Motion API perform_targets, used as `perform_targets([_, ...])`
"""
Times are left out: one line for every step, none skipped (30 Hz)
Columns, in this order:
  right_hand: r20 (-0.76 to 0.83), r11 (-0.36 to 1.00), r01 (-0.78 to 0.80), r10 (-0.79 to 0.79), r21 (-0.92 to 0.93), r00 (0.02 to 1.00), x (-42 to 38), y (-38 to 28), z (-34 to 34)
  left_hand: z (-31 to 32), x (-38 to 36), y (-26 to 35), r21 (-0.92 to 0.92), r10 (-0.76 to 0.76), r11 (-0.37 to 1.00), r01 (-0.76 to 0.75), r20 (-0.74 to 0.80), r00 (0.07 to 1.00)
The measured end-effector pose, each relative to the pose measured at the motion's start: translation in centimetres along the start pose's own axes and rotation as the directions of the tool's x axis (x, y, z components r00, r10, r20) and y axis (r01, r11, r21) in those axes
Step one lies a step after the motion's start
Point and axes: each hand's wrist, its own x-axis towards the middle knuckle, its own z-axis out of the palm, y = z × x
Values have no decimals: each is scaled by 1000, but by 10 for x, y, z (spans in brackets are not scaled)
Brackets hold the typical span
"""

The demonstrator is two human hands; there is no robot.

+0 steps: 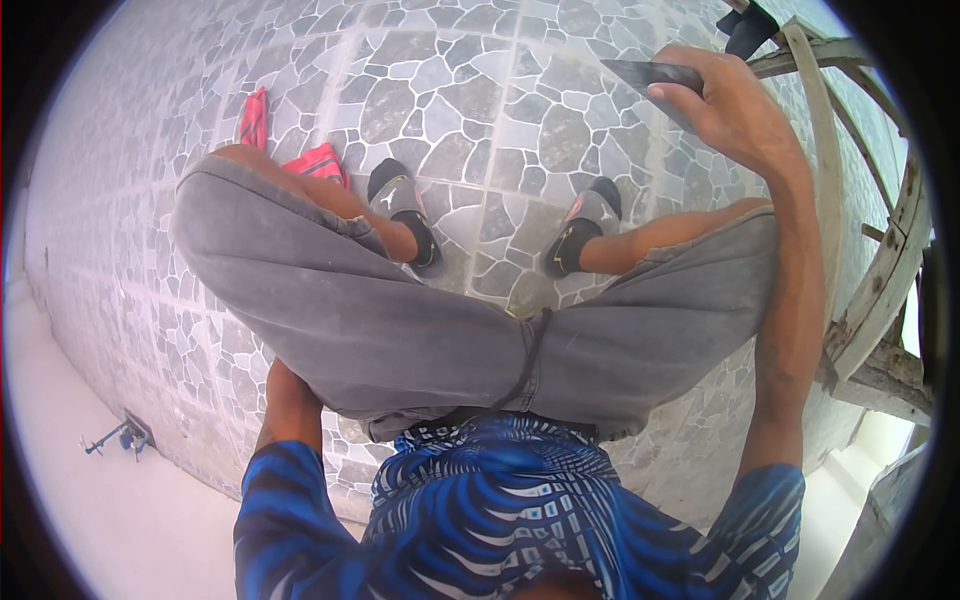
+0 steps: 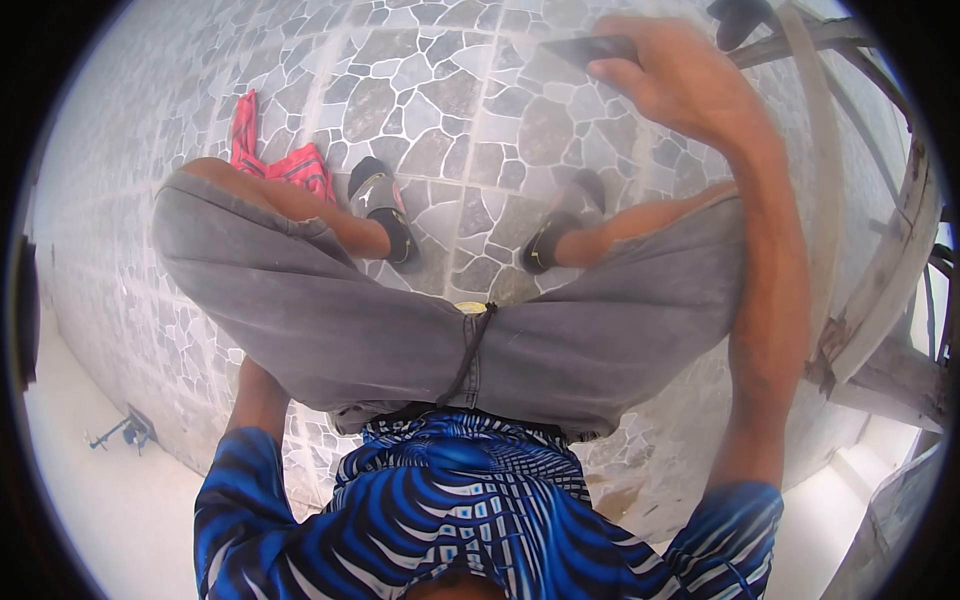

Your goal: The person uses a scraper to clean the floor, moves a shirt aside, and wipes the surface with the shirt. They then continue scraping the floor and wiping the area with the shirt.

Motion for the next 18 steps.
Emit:
perform_targets([-44, 999, 31, -30, 29, 999, -3, 0, 2, -2, 6, -4, 10, -4, 1000, 4, 6, 1000])
perform_targets([-8, 1000, -2, 2, 15, 1000, -3, -3, -2, -5, 16, -8, 24, -10, 1000, 10, 10, 1000])
perform_targets([28, 999, -34, 34, 0, 999, -3, -11, -8, -9, 26, -13, 39, -16, 999, 15, 15, 1000])
perform_targets([66, 998, -66, 67, -13, 996, -6, -17, -12, -15, 39, -19, 54, -20, 998, 19, 22, 1000])
perform_targets([48, 998, -62, 63, -22, 997, -9, -17, -13, -23, 54, -25, 73, -23, 997, 21, 22, 1000])
perform_targets([27, 998, -54, 55, -29, 998, -12, -16, -11, -33, 70, -31, 90, -23, 996, 22, 17, 1000])
perform_targets([6, 998, -46, 46, -33, 999, -16, -17, -11, -45, 88, -34, 108, -16, 994, 14, 12, 1000])
perform_targets([31, 997, -78, 77, 6, 997, -17, -20, -16, -59, 107, -36, 120, 0, 993, 0, 2, 1000])
perform_targets([59, 993, -110, 107, 47, 992, -19, -24, -22, -75, 127, -35, 134, 17, 991, -16, -8, 1000])
perform_targets([89, 986, -141, 133, 89, 987, -23, -28, -26, -92, 145, -31, 139, 45, 989, -41, -23, 999])
perform_targets([66, 983, -150, 144, 108, 987, -27, -29, -27, -110, 164, -24, 140, 79, 987, -72, -42, 996])
perform_targets([41, 979, -156, 152, 128, 987, -33, -29, -27, -132, 182, -14, 139, 121, 984, -111, -65, 991])
perform_targets([12, 976, -161, 161, 147, 987, -38, -28, -28, -154, 194, -2, 138, 164, 979, -152, -88, 982])
perform_targets([27, 969, -184, 182, 163, 983, -42, -27, -30, -179, 202, 16, 104, 236, 969, -226, -103, 966])
perform_targets([46, 962, -210, 205, 176, 978, -47, -25, -32, -201, 204, 41, 100, 328, 943, -316, -135, 935])
perform_targets([64, 954, -237, 229, 183, 971, -51, -24, -35, -222, 210, 58, 35, 314, 948, -316, 52, 948])
perform_targets([44, 954, -226, 222, 198, 974, -54, -23, -36, -235, 225, 72, 137, 376, 920, -366, -56, 925])
perform_targets([28, 953, -218, 218, 212, 976, -57, -22, -36, -248, 232, 93, 190, 362, 922, -337, -119, 925])
